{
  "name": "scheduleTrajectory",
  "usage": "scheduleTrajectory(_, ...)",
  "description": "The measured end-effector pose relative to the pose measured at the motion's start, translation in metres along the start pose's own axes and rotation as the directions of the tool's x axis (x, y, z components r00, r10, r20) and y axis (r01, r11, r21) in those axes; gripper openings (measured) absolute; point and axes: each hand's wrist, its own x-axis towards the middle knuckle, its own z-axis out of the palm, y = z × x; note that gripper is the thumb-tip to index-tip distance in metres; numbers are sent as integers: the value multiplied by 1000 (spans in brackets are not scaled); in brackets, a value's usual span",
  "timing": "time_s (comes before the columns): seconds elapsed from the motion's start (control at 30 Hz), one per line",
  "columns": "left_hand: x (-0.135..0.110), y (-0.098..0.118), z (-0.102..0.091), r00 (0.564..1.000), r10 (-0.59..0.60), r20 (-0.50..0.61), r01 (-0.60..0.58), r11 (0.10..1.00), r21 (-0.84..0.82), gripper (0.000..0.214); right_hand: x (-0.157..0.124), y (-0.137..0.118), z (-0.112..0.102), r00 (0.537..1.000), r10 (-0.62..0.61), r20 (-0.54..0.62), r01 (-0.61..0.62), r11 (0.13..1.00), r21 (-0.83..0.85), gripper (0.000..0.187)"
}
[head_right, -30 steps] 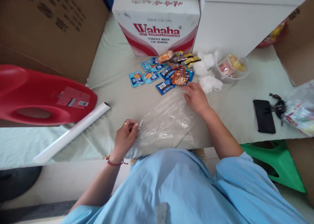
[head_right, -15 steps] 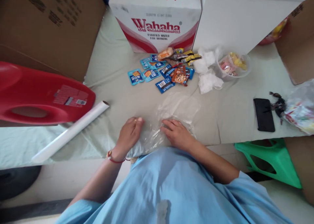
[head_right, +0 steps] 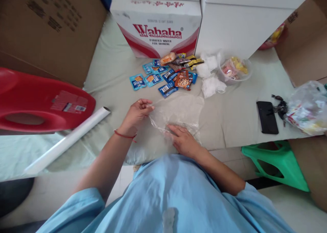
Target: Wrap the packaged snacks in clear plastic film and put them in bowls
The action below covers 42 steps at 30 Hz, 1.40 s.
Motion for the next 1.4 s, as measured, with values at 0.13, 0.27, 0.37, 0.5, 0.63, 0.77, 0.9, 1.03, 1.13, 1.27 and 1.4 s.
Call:
scheduleTrajectory(0.13, 11, 6, -33, 996, -56, -74, 49, 994, -97, 48, 10, -3, -4, 998, -2, 66, 6, 998, -56, 59)
scheduleTrajectory(0.27, 19, 6, -56, 970, -118, -213, 97, 989, -108, 47, 25, -11, -11, 984, -24, 175, 51, 987, -153, 61)
scheduleTrajectory(0.37, 21, 3, -65, 950, -149, -275, 126, 987, -101, 46, 35, -19, -14, 975, -61, 213, 104, 975, -197, 62)
scheduleTrajectory(0.5, 24, 0, -68, 929, -128, -346, 109, 991, -75, 48, 43, -34, -12, 959, -132, 249, 191, 954, -229, 54)
scheduleTrajectory(0.63, 25, 3, -68, 898, -55, -437, 58, 998, -7, 51, 46, -48, -7, 952, -133, 276, 204, 948, -245, 51)
scheduleTrajectory(0.77, -3, 15, -50, 775, 315, -548, -99, 917, 387, 48, 49, -57, -1, 959, -125, 253, 193, 944, -266, 48)
scheduleTrajectory(0.9, -54, 13, -11, 767, 601, -224, -276, 625, 730, 17, 55, -65, 2, 974, -104, 202, 156, 952, -262, 44)
scheduleTrajectory(1.03, -71, -20, 7, 902, 426, 77, -261, 395, 881, 42, 57, -62, -6, 966, -125, 226, 170, 966, -195, 37)
scheduleTrajectory(1.13, -65, -45, 0, 930, 330, 159, -255, 271, 928, 55, 41, -42, -14, 980, -92, 174, 117, 983, -143, 38)
scheduleTrajectory(1.27, -62, -57, -10, 926, 309, 218, -284, 186, 941, 60, -6, -11, -31, 991, 29, 130, -18, 997, -81, 47)
scheduleTrajectory(1.4, -64, -54, -9, 923, 286, 258, -310, 156, 938, 59, -29, -6, -58, 972, -46, 233, 9, 987, 158, 29)
